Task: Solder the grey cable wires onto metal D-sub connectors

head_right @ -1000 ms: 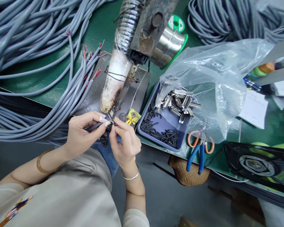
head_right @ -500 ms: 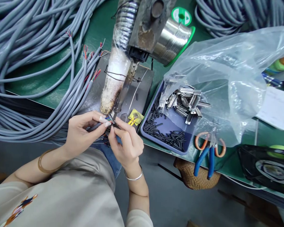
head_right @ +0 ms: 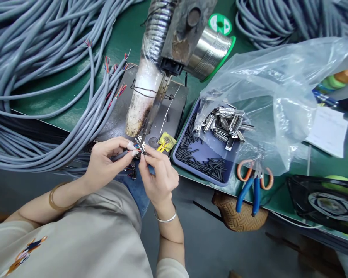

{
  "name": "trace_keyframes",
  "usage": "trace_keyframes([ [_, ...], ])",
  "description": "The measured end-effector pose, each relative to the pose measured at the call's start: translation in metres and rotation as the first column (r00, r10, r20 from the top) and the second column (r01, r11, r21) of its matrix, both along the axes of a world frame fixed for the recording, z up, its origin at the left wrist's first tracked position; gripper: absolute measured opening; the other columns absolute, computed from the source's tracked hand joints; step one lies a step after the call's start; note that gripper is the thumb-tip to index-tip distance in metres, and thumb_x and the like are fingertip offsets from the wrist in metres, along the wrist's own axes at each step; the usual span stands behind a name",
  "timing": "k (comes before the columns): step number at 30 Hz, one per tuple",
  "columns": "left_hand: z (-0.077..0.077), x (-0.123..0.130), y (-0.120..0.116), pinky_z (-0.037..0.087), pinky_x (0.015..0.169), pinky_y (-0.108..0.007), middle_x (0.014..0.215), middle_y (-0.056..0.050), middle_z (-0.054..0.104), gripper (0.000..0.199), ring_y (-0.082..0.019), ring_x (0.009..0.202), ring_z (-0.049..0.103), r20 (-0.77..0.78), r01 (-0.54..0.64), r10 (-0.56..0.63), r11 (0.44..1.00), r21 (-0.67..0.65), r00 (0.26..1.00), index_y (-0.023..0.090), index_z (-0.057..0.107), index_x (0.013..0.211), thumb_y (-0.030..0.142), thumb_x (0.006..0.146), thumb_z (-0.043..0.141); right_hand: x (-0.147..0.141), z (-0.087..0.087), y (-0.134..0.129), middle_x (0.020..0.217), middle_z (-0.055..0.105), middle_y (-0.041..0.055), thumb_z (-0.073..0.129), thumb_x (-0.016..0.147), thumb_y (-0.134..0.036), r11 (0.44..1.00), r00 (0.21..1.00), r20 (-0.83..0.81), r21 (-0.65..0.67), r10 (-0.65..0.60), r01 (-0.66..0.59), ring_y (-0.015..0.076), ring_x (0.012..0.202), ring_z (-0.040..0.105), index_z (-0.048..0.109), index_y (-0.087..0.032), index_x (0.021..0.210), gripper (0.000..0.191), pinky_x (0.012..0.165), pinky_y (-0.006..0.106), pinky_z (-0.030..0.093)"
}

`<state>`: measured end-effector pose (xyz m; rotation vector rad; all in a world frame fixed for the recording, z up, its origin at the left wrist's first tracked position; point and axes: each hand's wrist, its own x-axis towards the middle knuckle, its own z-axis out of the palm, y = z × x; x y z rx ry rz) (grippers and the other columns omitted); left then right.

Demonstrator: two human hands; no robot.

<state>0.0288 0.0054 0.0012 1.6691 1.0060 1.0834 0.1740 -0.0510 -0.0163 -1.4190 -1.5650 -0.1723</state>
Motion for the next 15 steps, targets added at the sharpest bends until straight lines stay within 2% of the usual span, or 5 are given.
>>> trace_keyframes([
  [2,-0.0011,0.0015,0.0009,0.038,0.052,-0.021,0.076,-0.001,0.071,0.006,-0.007,0.055,0.048,-0.002,-0.027,0.027,1.0,0.001,1.0,0.015,0.069,0.081,0.012,0.086,0.07,-0.001,0.001,0.0033,0.097,0.082,0.0025,0.078,0.085,-0.009,1.0,0.999,-0.049,-0.017,0.0,-0.001,0.0147,0.087,0.079,0.066,-0.022,0.091,0.019,0.08,0.026,0.063],
  [6,0.0002,0.0031,0.0039,0.037,0.052,-0.02,0.076,-0.001,0.071,0.006,-0.006,0.054,0.046,0.029,-0.037,0.037,0.999,0.011,0.999,0.015,0.07,0.082,0.011,0.087,0.069,-0.0018,0.0047,0.009,0.098,0.081,0.0012,0.08,0.085,-0.01,1.0,0.996,-0.091,-0.026,-0.003,0.001,0.016,0.088,0.078,0.067,-0.023,0.092,0.018,0.081,0.03,0.063],
  [9,0.0024,0.0029,0.0049,0.039,0.053,-0.02,0.077,0.0,0.07,0.006,-0.006,0.055,0.047,0.059,-0.036,0.035,0.999,0.017,0.998,0.015,0.07,0.083,0.012,0.088,0.069,-0.0021,0.0074,0.0103,0.1,0.081,0.0013,0.08,0.085,-0.01,1.0,0.997,-0.082,-0.019,-0.009,0.007,0.0163,0.09,0.078,0.069,-0.023,0.093,0.019,0.082,0.03,0.063],
  [15,0.001,0.002,0.0033,0.04,0.052,-0.021,0.073,0.0,0.067,0.006,-0.008,0.055,0.052,0.043,-0.033,0.036,0.997,-0.074,0.998,0.015,0.069,0.083,0.016,0.088,0.068,-0.002,0.0038,0.0076,0.104,0.082,0.0043,0.081,0.084,-0.01,1.0,1.0,0.016,0.014,0.006,-0.006,0.0149,0.088,0.079,0.068,-0.022,0.09,0.02,0.081,0.025,0.065],
])
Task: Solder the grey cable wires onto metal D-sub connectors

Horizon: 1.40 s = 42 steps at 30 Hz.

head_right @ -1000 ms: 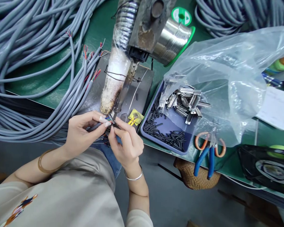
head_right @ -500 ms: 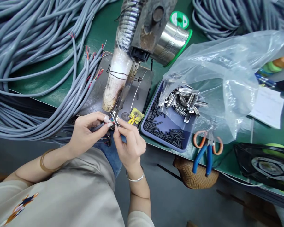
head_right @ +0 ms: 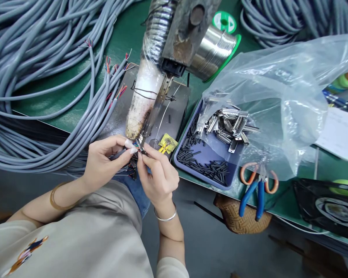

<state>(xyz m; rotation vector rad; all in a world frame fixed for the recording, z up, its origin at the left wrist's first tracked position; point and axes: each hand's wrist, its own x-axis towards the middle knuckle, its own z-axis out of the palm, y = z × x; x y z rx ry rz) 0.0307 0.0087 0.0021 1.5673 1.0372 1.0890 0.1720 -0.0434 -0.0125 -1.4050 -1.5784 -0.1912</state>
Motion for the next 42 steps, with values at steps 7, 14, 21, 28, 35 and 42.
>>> trace_keyframes([
  [7,0.0,0.0,0.0,0.035,0.05,-0.021,0.064,0.004,0.06,0.006,-0.006,0.051,0.043,-0.031,-0.013,0.014,0.999,0.036,0.999,0.015,0.068,0.081,0.012,0.087,0.068,0.001,-0.004,0.0,0.104,0.082,0.0053,0.08,0.085,-0.011,1.0,0.999,0.036,0.017,-0.004,0.003,0.0147,0.087,0.08,0.065,-0.022,0.088,0.019,0.08,0.025,0.065],
  [14,0.002,0.0,0.001,0.038,0.052,-0.021,0.071,0.001,0.066,0.006,-0.007,0.054,0.046,-0.039,-0.005,0.007,0.999,0.046,0.999,0.015,0.068,0.082,0.013,0.088,0.068,0.001,-0.002,0.001,0.105,0.082,0.0059,0.081,0.083,-0.008,1.0,1.0,-0.002,0.006,0.006,-0.006,0.0151,0.089,0.079,0.066,-0.021,0.091,0.021,0.08,0.025,0.065],
  [21,-0.004,-0.009,-0.012,0.052,0.059,-0.02,0.092,-0.005,0.075,0.012,-0.009,0.064,0.06,0.025,0.09,-0.088,0.99,-0.111,0.996,0.016,0.07,0.104,0.02,0.093,0.068,0.006,-0.005,-0.012,0.095,0.083,0.0023,0.078,0.085,-0.007,0.999,0.998,-0.043,0.002,-0.036,0.036,0.0156,0.082,0.08,0.066,-0.022,0.094,0.021,0.072,0.026,0.064],
  [28,0.009,-0.023,-0.017,0.043,0.04,-0.016,0.08,-0.001,0.073,0.023,-0.006,0.042,0.053,0.386,0.452,-0.266,0.706,-0.546,0.883,0.019,0.055,0.108,0.032,0.095,0.069,0.016,-0.011,-0.034,0.111,0.081,0.0066,0.066,0.093,-0.014,0.976,0.966,-0.191,-0.094,0.175,-0.196,0.0155,0.074,0.078,0.059,-0.023,0.096,0.011,0.061,0.028,0.061],
  [35,0.021,-0.034,-0.023,0.042,0.051,-0.02,0.082,-0.003,0.071,0.009,-0.007,0.055,0.052,0.043,0.442,-0.44,0.895,-0.062,0.897,0.016,0.073,0.1,0.017,0.093,0.068,0.006,0.006,-0.034,0.072,0.063,-0.0075,0.066,0.097,-0.023,0.917,0.914,-0.4,-0.339,0.065,-0.213,0.0073,0.057,0.06,0.059,-0.024,0.091,0.009,0.053,0.019,0.047],
  [42,0.006,-0.034,-0.032,0.052,0.069,-0.022,0.085,-0.005,0.073,0.012,-0.013,0.074,0.066,-0.17,0.326,-0.281,0.869,0.374,0.945,0.018,0.071,0.099,0.012,0.098,0.061,-0.001,0.015,-0.033,0.066,0.059,-0.0088,0.064,0.097,-0.029,0.867,0.859,-0.51,-0.412,0.035,-0.28,0.0068,0.051,0.058,0.055,-0.023,0.088,0.014,0.049,0.017,0.043],
])
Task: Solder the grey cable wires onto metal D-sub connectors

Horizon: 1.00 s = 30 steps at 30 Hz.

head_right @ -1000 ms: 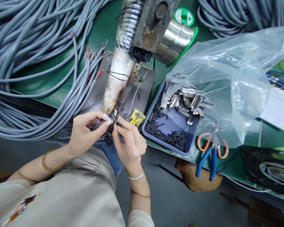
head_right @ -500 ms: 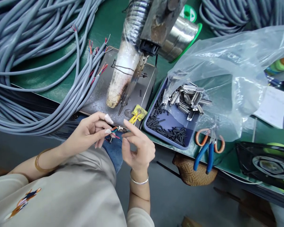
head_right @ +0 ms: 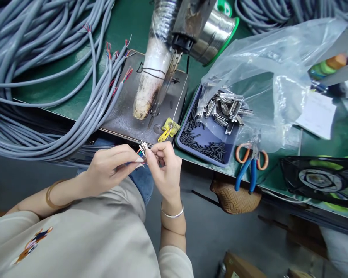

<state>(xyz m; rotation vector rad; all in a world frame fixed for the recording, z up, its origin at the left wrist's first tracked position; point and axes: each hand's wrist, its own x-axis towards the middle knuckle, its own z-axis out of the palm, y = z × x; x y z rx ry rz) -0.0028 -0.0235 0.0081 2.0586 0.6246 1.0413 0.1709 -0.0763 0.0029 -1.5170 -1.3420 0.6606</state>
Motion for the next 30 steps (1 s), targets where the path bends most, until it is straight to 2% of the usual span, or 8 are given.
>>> trace_keyframes([
  [7,-0.001,0.001,0.005,0.055,0.068,-0.022,0.091,-0.008,0.076,0.007,-0.014,0.079,0.07,0.181,0.017,0.037,0.958,-0.286,0.983,0.018,0.073,0.083,0.016,0.09,0.073,-0.005,0.002,0.0,0.057,0.058,-0.0098,0.06,0.099,-0.038,0.998,0.962,-0.27,-0.021,0.046,-0.054,0.008,0.042,0.054,0.049,-0.024,0.088,0.021,0.041,0.017,0.039],
  [11,-0.002,0.006,0.01,0.059,0.069,-0.023,0.087,-0.008,0.078,0.009,-0.015,0.079,0.073,0.263,0.113,0.068,0.781,-0.615,0.962,0.015,0.07,0.077,0.017,0.083,0.076,-0.008,0.0,-0.002,0.061,0.064,-0.0085,0.066,0.098,-0.032,0.996,0.991,-0.1,0.024,-0.089,0.091,0.0065,0.038,0.052,0.059,-0.022,0.089,0.015,0.038,0.017,0.038],
  [13,-0.002,0.009,0.013,0.057,0.062,-0.02,0.083,-0.007,0.077,0.011,-0.012,0.068,0.069,0.264,0.136,0.091,0.672,-0.728,0.96,0.014,0.069,0.076,0.018,0.079,0.079,-0.007,-0.002,-0.003,0.065,0.066,-0.006,0.068,0.096,-0.03,0.948,0.961,0.066,0.196,-0.268,0.251,0.0069,0.042,0.055,0.067,-0.021,0.09,0.011,0.041,0.019,0.041],
  [15,-0.002,0.011,0.015,0.051,0.052,-0.017,0.08,-0.007,0.075,0.016,-0.008,0.057,0.061,0.244,0.125,0.126,0.59,-0.798,0.962,0.013,0.067,0.075,0.019,0.076,0.081,-0.006,-0.003,-0.002,0.061,0.061,-0.0073,0.066,0.097,-0.031,0.83,0.901,0.078,0.428,-0.428,0.357,0.0066,0.038,0.048,0.071,-0.022,0.097,0.01,0.04,0.02,0.039],
  [17,-0.003,0.012,0.018,0.041,0.043,-0.015,0.076,-0.005,0.073,0.02,-0.004,0.049,0.051,0.236,0.119,0.157,0.531,-0.839,0.959,0.013,0.065,0.073,0.02,0.073,0.084,-0.004,-0.004,-0.002,0.06,0.06,-0.009,0.061,0.099,-0.028,0.744,0.883,0.008,0.543,-0.469,0.39,0.007,0.035,0.045,0.067,-0.024,0.112,0.015,0.037,0.021,0.038],
  [19,-0.004,0.013,0.021,0.036,0.04,-0.015,0.074,-0.004,0.072,0.024,-0.002,0.046,0.046,0.247,0.128,0.181,0.498,-0.858,0.952,0.013,0.064,0.072,0.021,0.071,0.086,-0.003,-0.006,-0.003,0.071,0.071,-0.0069,0.06,0.099,-0.021,0.745,0.889,0.006,0.548,-0.457,0.38,0.0094,0.04,0.057,0.063,-0.026,0.12,0.022,0.04,0.022,0.047],
  [24,-0.007,0.017,0.027,0.039,0.042,-0.015,0.073,-0.003,0.072,0.021,-0.004,0.048,0.05,0.276,0.136,0.195,0.529,-0.837,0.941,0.014,0.065,0.072,0.019,0.07,0.086,-0.004,-0.017,-0.004,0.103,0.081,0.003,0.071,0.09,-0.009,0.896,0.913,0.304,0.425,-0.273,0.126,0.0191,0.09,0.081,0.067,-0.023,0.104,0.02,0.079,0.032,0.067],
  [30,-0.013,0.025,0.029,0.049,0.052,-0.017,0.072,-0.004,0.073,0.014,-0.009,0.058,0.062,0.203,-0.032,0.25,0.699,-0.715,0.947,0.014,0.066,0.072,0.02,0.075,0.079,-0.009,-0.025,0.01,0.108,0.081,0.0053,0.07,0.09,-0.01,0.904,0.891,0.369,0.417,-0.263,0.094,0.0168,0.094,0.079,0.063,-0.023,0.094,0.015,0.081,0.03,0.066],
])
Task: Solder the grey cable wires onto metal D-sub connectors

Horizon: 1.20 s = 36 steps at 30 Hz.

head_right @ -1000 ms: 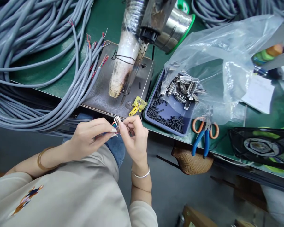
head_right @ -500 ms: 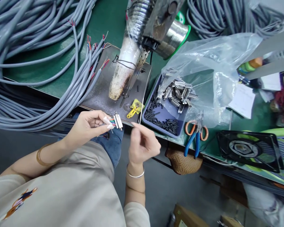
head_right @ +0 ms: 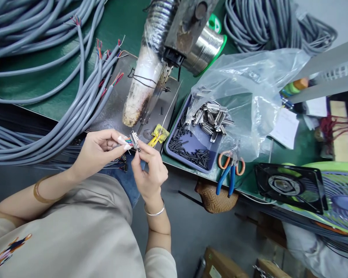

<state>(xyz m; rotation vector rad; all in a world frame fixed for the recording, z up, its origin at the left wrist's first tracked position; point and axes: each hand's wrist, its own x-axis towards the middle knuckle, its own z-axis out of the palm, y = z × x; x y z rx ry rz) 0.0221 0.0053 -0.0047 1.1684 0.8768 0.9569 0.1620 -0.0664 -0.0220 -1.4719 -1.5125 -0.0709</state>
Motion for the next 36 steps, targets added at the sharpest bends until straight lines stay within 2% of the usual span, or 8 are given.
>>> trace_keyframes([
  [5,0.0,0.005,0.003,0.051,0.059,-0.02,0.078,-0.004,0.075,0.008,-0.011,0.064,0.065,-0.129,-0.039,0.075,0.964,0.262,0.989,0.015,0.065,0.074,0.014,0.081,0.069,0.001,0.003,0.009,0.108,0.081,0.005,0.07,0.089,-0.008,1.0,1.0,-0.004,0.022,-0.007,0.007,0.0163,0.094,0.079,0.061,-0.023,0.091,0.017,0.081,0.029,0.066],
  [11,0.002,0.008,0.006,0.052,0.061,-0.021,0.08,-0.004,0.075,0.007,-0.012,0.066,0.066,-0.184,-0.052,0.128,0.927,0.371,0.975,0.017,0.063,0.076,0.012,0.081,0.066,0.006,0.003,0.013,0.109,0.081,0.0043,0.071,0.09,-0.011,1.0,1.0,-0.016,0.013,-0.009,0.009,0.0172,0.091,0.079,0.063,-0.024,0.093,0.015,0.08,0.031,0.066],
  [22,0.006,0.01,0.008,0.046,0.054,-0.02,0.076,-0.003,0.072,0.008,-0.01,0.061,0.062,-0.184,-0.049,0.14,0.903,0.428,0.973,0.017,0.065,0.078,0.013,0.084,0.067,0.005,0.009,0.019,0.108,0.081,0.0053,0.076,0.085,-0.007,0.998,0.999,-0.031,0.059,-0.005,0.007,0.0173,0.095,0.079,0.066,-0.022,0.093,0.02,0.083,0.03,0.066],
  [31,0.008,0.008,0.007,0.048,0.055,-0.02,0.075,-0.002,0.071,0.009,-0.01,0.06,0.062,-0.19,-0.009,0.063,0.962,0.273,0.98,0.016,0.063,0.077,0.013,0.084,0.067,0.005,0.002,0.016,0.107,0.081,0.0038,0.074,0.087,-0.011,0.998,1.0,0.016,0.06,-0.018,0.017,0.0163,0.089,0.079,0.061,-0.024,0.092,0.019,0.077,0.028,0.066],
  [34,0.006,0.006,0.007,0.048,0.057,-0.021,0.079,-0.003,0.072,0.009,-0.01,0.063,0.062,-0.177,0.003,0.06,0.942,0.334,0.982,0.016,0.065,0.079,0.012,0.086,0.068,0.006,0.002,0.015,0.108,0.081,0.0045,0.075,0.087,-0.009,0.999,0.999,-0.034,0.038,-0.003,0.005,0.016,0.088,0.079,0.062,-0.023,0.09,0.02,0.078,0.028,0.066],
  [36,0.006,0.003,0.008,0.047,0.058,-0.021,0.08,-0.004,0.073,0.01,-0.01,0.065,0.062,-0.191,0.026,0.062,0.905,0.425,0.98,0.015,0.066,0.08,0.011,0.088,0.068,0.007,0.003,0.014,0.107,0.081,0.0046,0.074,0.087,-0.008,1.0,0.997,-0.075,0.012,0.005,-0.004,0.0165,0.09,0.079,0.062,-0.023,0.09,0.019,0.079,0.029,0.066],
])
